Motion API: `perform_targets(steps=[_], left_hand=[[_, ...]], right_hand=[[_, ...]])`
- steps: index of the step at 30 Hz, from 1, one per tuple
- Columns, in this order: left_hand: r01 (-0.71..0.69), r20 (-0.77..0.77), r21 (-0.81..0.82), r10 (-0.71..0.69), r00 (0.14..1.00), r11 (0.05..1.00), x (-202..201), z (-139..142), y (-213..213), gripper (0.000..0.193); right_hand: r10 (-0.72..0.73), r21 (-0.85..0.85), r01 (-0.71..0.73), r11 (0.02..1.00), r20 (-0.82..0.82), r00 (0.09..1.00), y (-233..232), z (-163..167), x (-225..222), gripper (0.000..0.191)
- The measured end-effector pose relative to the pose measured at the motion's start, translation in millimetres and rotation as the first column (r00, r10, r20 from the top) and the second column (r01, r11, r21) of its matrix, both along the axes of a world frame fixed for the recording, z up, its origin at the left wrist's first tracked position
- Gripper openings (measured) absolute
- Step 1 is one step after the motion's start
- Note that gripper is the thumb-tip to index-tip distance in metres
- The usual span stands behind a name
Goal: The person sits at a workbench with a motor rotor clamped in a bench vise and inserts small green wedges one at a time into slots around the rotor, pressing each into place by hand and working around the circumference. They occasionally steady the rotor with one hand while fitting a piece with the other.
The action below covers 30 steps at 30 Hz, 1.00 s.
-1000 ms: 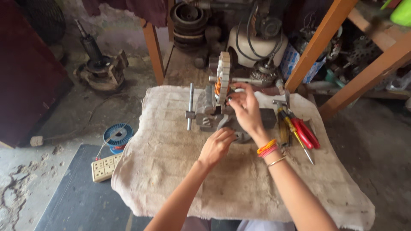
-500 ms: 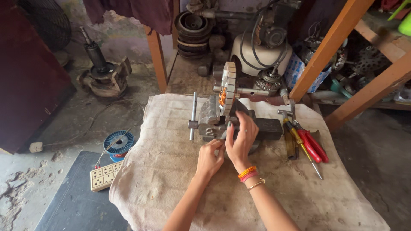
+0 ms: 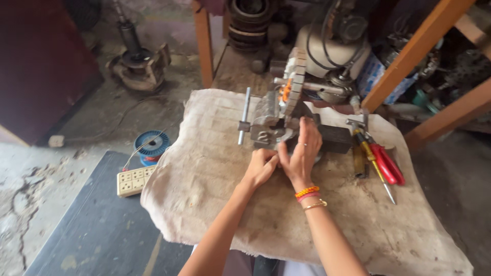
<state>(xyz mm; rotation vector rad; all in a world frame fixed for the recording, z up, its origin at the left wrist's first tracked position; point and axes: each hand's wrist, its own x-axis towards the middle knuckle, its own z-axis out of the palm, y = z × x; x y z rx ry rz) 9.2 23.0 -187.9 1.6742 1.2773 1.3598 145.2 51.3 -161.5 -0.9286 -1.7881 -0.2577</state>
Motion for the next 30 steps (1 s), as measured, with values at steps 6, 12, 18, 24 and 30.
perform_targets(steps=[6,12,18,24,30], left_hand=[[-0.006,0.135,-0.015,0.008,0.991,1.000,1.7,9.1,-3.4,0.031],[-0.120,0.049,-0.086,0.125,0.991,0.989,1.4,4.4,-2.1,0.039],[-0.137,0.062,-0.045,0.139,0.988,0.990,-0.2,-8.7,0.1,0.038],[-0.143,0.097,-0.038,0.146,0.984,0.989,-0.8,-11.6,0.6,0.029],[-0.192,-0.008,0.009,0.192,0.981,0.981,-3.5,-15.1,1.6,0.026]], right_hand=[[-0.047,0.010,0.047,0.999,0.024,0.999,4.9,-0.9,0.6,0.069],[-0.013,0.001,0.013,1.000,0.011,1.000,2.6,1.8,1.7,0.070],[0.009,-0.039,-0.010,0.999,-0.021,1.000,-3.8,5.3,1.9,0.067],[0.012,-0.046,-0.014,0.999,-0.041,0.999,-7.0,6.1,-0.4,0.064],[-0.004,-0.048,0.000,0.999,-0.081,0.997,-12.8,13.1,-5.2,0.063]])
